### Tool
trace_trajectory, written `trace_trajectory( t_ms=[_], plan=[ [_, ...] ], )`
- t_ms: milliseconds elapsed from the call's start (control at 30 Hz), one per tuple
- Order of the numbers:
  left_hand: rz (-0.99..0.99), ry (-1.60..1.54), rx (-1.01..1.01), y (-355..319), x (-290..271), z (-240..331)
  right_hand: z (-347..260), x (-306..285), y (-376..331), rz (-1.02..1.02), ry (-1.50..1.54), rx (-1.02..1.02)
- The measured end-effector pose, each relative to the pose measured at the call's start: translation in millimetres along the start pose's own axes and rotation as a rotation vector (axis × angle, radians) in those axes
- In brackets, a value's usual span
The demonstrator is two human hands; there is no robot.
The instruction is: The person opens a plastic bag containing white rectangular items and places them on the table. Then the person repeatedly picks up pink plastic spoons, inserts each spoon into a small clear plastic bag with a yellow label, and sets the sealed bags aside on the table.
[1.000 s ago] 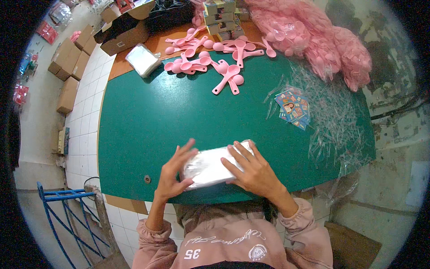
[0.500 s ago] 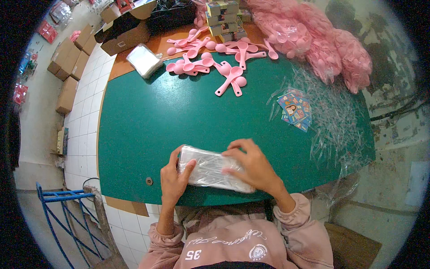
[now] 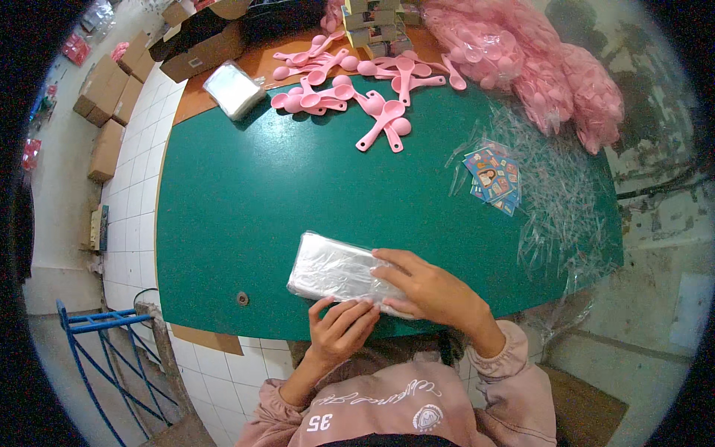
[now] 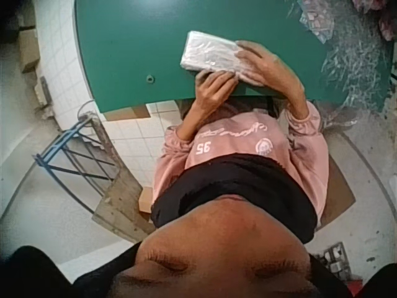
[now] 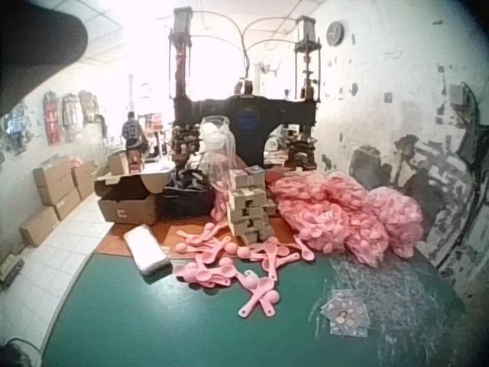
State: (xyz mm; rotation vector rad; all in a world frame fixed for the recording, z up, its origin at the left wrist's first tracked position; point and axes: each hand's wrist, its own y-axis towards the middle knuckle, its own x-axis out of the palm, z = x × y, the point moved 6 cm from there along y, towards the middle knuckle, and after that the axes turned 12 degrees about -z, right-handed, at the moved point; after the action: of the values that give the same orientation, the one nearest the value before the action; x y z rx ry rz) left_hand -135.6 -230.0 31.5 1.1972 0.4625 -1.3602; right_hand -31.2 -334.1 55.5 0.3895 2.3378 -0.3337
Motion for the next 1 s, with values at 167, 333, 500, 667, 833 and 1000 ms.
trace_trajectory(
  t_ms=[167, 333, 500, 667, 833, 1000],
  plan=[
    [-0.024, 0.017, 0.017, 0.6, 3.4, 0.6, -14.9, 6.9, 3.4, 0.074, -0.472, 0.005],
    [-0.01, 0.062, -0.039, -3.8, 6.9, 0.4, -2.7, -1.2, 12.6, -0.008, -0.362, -0.02],
    [-0.035, 0.096, -0.299, -2.6, 3.1, -10.9, -9.4, -12.5, 10.8, -0.045, -0.17, -0.112],
    [0.003, 0.031, -0.57, -3.1, -8.6, -27.8, -10.7, -1.1, 6.2, -0.127, -0.239, -0.184],
    [0.219, -0.2, -0.648, -5.2, -18.0, -42.7, -13.7, 0.6, 17.4, -0.049, -0.179, -0.051],
    [0.236, -0.455, -0.726, -8.1, -14.6, -57.2, -19.6, 0.3, 31.6, 0.071, -0.188, 0.027]
  ],
)
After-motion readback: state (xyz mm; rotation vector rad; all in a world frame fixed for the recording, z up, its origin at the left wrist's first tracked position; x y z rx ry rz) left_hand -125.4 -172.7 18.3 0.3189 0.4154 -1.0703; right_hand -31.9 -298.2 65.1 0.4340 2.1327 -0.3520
